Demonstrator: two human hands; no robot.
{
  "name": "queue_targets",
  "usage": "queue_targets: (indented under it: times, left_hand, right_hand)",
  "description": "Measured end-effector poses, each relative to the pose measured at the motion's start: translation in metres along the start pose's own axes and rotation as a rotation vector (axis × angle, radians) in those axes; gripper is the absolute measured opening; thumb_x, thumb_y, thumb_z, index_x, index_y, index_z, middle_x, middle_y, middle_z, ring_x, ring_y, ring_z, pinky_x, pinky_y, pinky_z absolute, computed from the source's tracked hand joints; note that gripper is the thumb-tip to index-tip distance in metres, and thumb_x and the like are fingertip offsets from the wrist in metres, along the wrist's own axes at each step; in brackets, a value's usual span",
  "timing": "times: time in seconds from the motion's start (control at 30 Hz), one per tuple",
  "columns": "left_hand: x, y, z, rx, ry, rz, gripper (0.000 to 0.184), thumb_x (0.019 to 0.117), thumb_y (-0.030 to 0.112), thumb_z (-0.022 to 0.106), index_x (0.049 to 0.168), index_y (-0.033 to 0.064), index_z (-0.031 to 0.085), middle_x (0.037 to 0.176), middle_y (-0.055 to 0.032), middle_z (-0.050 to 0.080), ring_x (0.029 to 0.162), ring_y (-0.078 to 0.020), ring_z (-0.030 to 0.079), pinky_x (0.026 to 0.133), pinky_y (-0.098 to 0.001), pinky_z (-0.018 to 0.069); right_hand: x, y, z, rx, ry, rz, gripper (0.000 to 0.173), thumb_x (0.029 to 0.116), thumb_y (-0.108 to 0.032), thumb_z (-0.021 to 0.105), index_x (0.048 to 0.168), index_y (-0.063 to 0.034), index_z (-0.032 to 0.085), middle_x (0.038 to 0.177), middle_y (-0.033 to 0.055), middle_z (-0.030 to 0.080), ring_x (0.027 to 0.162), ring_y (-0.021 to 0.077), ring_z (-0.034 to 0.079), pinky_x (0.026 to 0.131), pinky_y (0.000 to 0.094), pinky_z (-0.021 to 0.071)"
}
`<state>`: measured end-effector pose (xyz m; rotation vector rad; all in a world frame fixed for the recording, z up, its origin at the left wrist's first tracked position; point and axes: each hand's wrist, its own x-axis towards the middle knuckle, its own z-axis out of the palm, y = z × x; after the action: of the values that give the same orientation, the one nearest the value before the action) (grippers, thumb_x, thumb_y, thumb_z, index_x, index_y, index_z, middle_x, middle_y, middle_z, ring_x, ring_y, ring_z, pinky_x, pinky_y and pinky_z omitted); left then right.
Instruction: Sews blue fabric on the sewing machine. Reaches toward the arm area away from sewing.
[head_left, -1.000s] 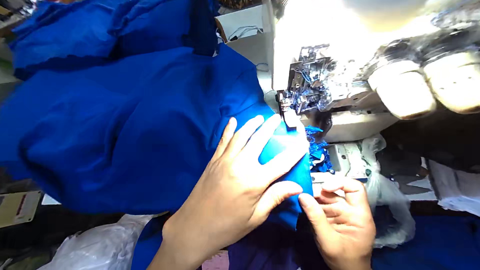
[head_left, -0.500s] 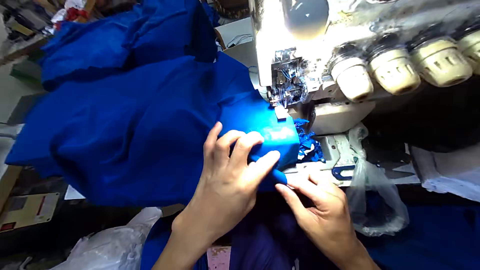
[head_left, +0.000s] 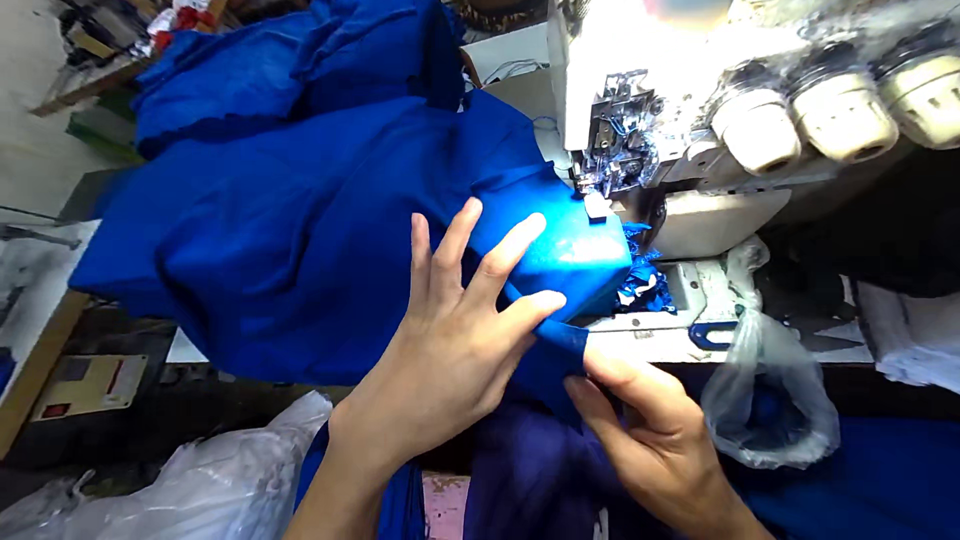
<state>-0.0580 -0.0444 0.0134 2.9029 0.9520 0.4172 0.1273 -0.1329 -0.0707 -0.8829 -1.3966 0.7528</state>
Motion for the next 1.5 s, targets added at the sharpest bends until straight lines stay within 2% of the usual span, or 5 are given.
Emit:
queue_targets:
  times: [0.17, 0.27, 0.6, 0.9, 1.5]
  left_hand:
    - [0.010, -0.006, -0.015, -0.303, 0.095, 0.050, 0.023, 0.1013, 0.018, 0.052, 0.102, 0.0164, 0.075, 0.113, 0.0034, 0.070, 0.128, -0.0139, 0.056, 0.119, -0.0487, 0.0297]
    - [0.029, 0.005, -0.009, -0.470, 0.234, 0.015, 0.020, 0.1021, 0.014, 0.057, 0.098, 0.0048, 0.074, 0.086, 0.0028, 0.067, 0.084, 0.0016, 0.061, 0.076, -0.0131, 0.0507]
    - [0.066, 0.006, 0.024, -0.203, 0.289, -0.161, 0.015, 0.0987, 0.017, 0.065, 0.099, 0.0089, 0.077, 0.091, 0.0001, 0.072, 0.085, -0.0063, 0.065, 0.070, -0.0255, 0.0482]
    - [0.067, 0.006, 0.025, -0.234, 0.284, -0.192, 0.014, 0.0967, 0.017, 0.067, 0.095, 0.0077, 0.078, 0.096, -0.0019, 0.070, 0.091, -0.0077, 0.063, 0.077, -0.0280, 0.0446]
    - [0.070, 0.010, 0.022, -0.294, 0.304, -0.218, 0.011, 0.0958, 0.013, 0.067, 0.096, 0.0078, 0.076, 0.095, 0.0011, 0.071, 0.092, -0.0036, 0.064, 0.080, -0.0268, 0.0466]
  right_hand:
    - [0.006, -0.007, -0.009, 0.031, -0.025, -0.015, 0.035, 0.0992, -0.009, 0.065, 0.133, -0.0012, 0.062, 0.107, 0.0050, 0.074, 0.093, 0.0015, 0.068, 0.084, 0.0158, 0.0572]
    - [0.015, -0.006, -0.019, -0.044, 0.083, 0.024, 0.039, 0.0958, -0.010, 0.069, 0.132, -0.0002, 0.059, 0.100, -0.0004, 0.073, 0.086, -0.0017, 0.067, 0.077, 0.0140, 0.0571]
    - [0.031, 0.031, -0.036, -0.270, 0.283, 0.164, 0.011, 0.0895, -0.013, 0.075, 0.091, -0.0033, 0.080, 0.088, 0.0008, 0.068, 0.074, -0.0063, 0.058, 0.064, 0.0068, 0.0486]
    - [0.010, 0.018, -0.015, 0.147, 0.241, 0.286, 0.052, 0.0841, -0.009, 0.082, 0.125, 0.0016, 0.052, 0.104, 0.0000, 0.074, 0.092, 0.0043, 0.072, 0.081, 0.0194, 0.0620]
    - [-0.024, 0.018, -0.026, 0.423, 0.279, 0.475, 0.014, 0.0901, -0.005, 0.075, 0.104, -0.0066, 0.073, 0.079, -0.0019, 0.075, 0.064, 0.0060, 0.072, 0.058, 0.0200, 0.0620]
